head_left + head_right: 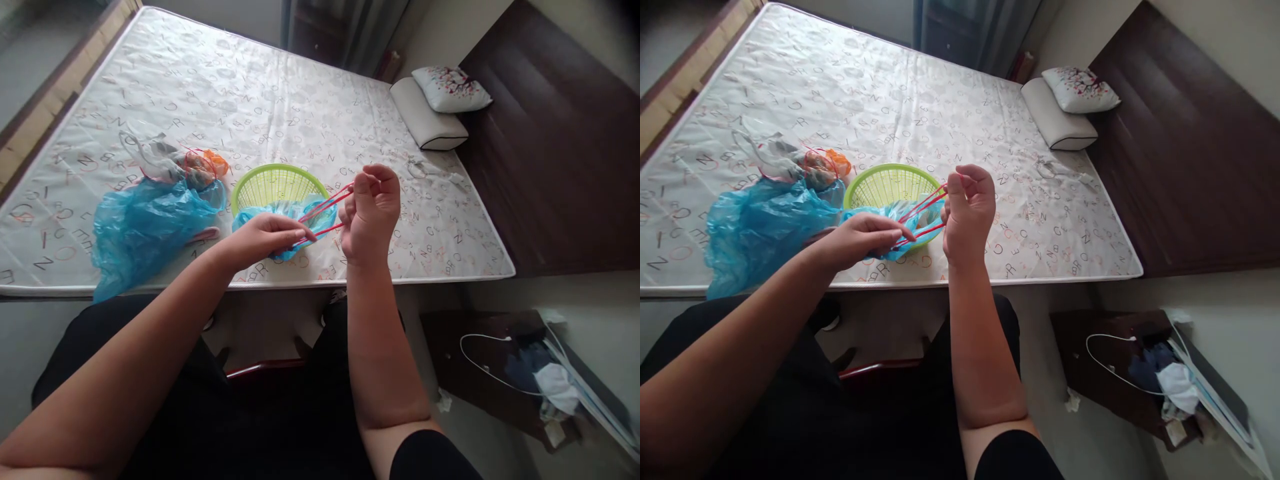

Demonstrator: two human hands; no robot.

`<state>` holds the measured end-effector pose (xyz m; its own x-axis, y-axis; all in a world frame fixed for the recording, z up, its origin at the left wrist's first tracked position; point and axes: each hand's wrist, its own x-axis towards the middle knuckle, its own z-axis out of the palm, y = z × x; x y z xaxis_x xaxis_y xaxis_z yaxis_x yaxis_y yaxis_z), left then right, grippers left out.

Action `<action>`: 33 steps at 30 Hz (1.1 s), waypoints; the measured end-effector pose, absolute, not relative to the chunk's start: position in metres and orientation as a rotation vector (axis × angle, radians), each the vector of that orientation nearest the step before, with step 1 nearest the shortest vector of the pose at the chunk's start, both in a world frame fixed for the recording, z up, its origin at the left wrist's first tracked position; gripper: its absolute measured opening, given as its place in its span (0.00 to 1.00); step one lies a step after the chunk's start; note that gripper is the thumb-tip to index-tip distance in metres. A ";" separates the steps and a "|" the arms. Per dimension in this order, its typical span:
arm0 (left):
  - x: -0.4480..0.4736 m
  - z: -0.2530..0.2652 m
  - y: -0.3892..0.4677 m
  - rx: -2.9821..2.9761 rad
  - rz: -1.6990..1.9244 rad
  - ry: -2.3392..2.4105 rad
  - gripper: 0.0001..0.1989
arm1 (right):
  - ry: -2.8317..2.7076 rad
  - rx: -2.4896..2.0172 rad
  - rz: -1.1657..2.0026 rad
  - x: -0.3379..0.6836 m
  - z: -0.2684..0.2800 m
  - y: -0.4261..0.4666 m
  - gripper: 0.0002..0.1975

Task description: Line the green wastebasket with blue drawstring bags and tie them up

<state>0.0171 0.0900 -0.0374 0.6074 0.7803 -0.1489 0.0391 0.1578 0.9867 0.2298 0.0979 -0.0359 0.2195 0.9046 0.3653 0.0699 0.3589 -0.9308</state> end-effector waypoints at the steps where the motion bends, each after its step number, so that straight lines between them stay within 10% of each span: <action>1: 0.018 -0.040 0.091 1.310 0.705 0.853 0.18 | -1.200 -1.038 0.781 0.229 -0.036 0.097 0.21; 33: 0.020 -0.058 0.096 0.917 0.620 0.551 0.21 | -1.240 -1.208 1.453 0.223 -0.036 0.091 0.23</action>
<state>0.0197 0.0956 -0.0583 0.6981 0.6953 -0.1709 -0.2514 0.4615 0.8508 0.2231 0.0910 -0.0355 -0.1684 0.9759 -0.1389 -0.0162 -0.1436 -0.9895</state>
